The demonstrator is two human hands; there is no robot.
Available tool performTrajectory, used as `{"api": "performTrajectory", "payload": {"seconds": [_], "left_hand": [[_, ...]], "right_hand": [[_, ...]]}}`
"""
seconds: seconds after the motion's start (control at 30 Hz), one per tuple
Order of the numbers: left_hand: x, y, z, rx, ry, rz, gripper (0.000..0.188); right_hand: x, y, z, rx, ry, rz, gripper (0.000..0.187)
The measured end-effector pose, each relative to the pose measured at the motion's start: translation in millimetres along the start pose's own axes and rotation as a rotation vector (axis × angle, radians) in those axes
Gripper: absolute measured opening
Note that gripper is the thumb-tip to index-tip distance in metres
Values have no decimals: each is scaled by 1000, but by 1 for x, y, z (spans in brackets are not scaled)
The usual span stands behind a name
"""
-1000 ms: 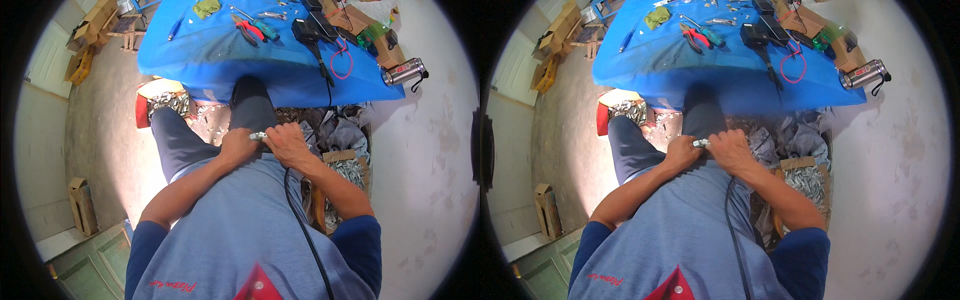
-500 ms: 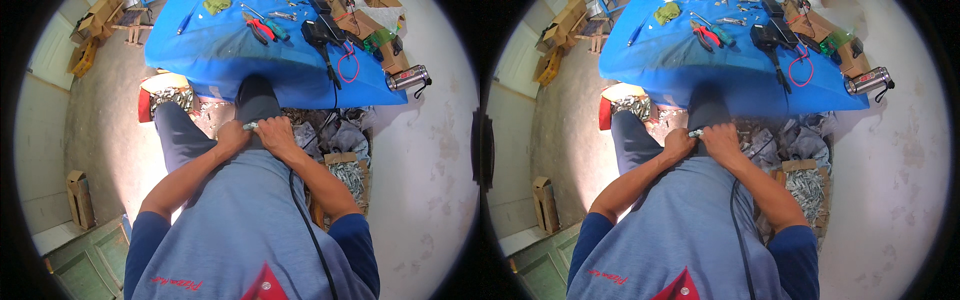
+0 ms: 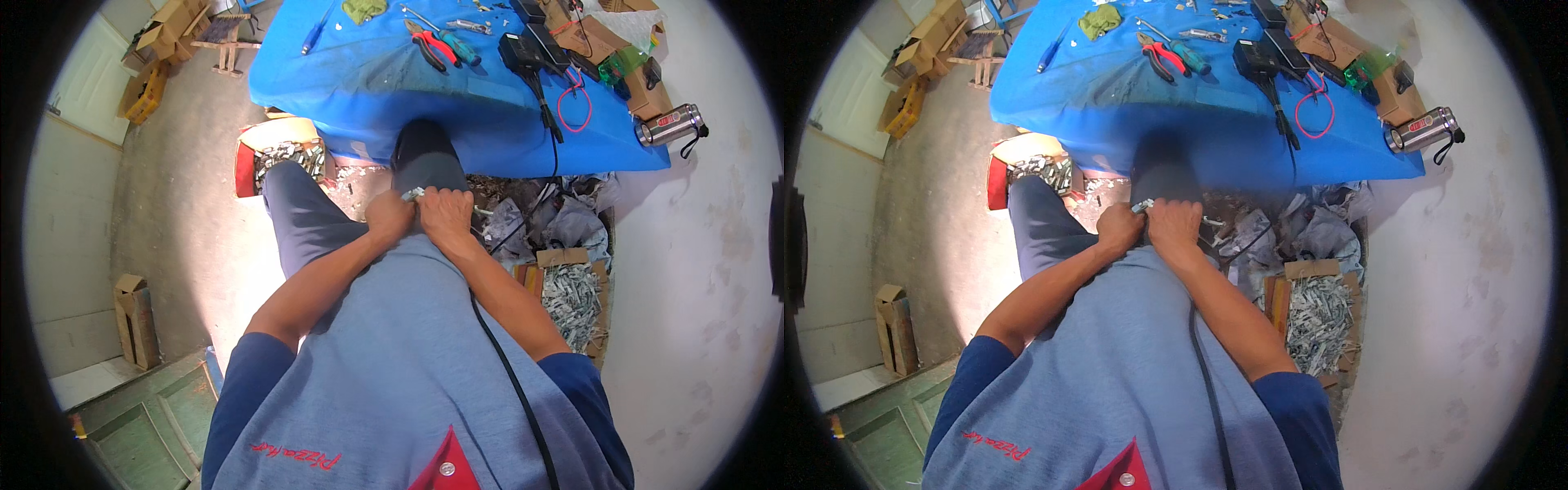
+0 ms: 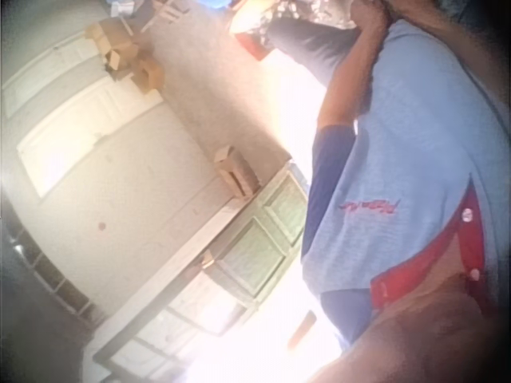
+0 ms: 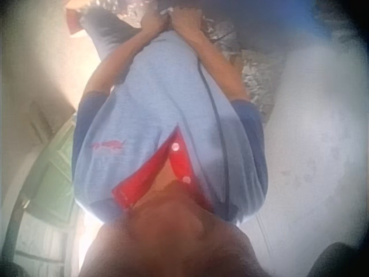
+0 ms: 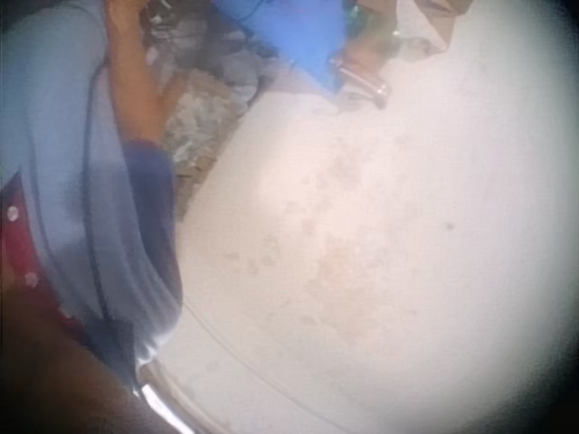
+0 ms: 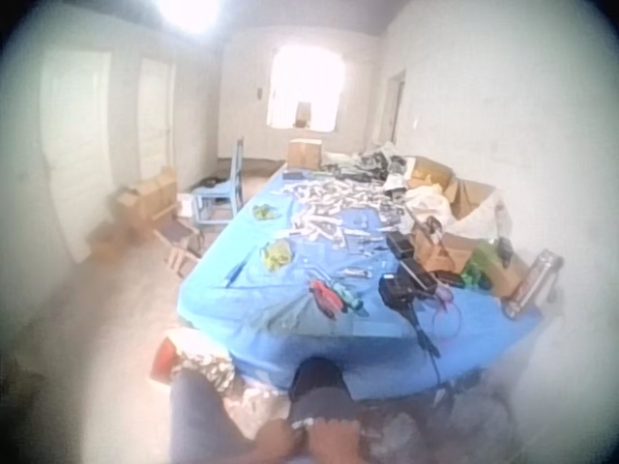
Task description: The person holds a small electronic component by hand and uses a screwdriver and pliers to pry and detach internal metal parts.
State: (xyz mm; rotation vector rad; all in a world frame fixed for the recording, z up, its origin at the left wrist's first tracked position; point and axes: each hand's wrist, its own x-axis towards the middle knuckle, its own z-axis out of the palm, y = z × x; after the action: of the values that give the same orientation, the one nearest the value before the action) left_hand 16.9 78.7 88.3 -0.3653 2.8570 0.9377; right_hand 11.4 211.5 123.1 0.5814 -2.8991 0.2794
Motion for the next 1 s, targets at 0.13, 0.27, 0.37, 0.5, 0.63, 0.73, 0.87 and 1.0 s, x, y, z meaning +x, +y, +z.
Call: {"api": "performTrajectory", "payload": {"seconds": [0.13,0.27,0.37,0.5,0.63,0.73,0.87,1.0], "left_hand": [[-6,16,-8,-22,37,-85,38],[1,31,-19,-4,31,-63,37],[-12,26,-22,-52,-1,-37,35],[-21,13,-14,-88,-45,19,32],[-12,13,-9,-78,-6,39,33],[-7,9,-4,-54,24,19,34],[-18,32,-13,-91,13,5,39],[-15,43,-14,-165,-9,20,41]], "right_hand": [[1,-2,6,1,7,63,28],[2,-3,-2,4,-27,160,27],[-5,5,-19,7,-52,11,23],[-23,22,-18,104,38,-213,18],[-18,17,-20,111,-74,-49,17],[-15,5,-17,99,-109,91,21],[2,-7,-19,236,-227,411,30],[15,-6,-36,382,-273,565,40]]}}
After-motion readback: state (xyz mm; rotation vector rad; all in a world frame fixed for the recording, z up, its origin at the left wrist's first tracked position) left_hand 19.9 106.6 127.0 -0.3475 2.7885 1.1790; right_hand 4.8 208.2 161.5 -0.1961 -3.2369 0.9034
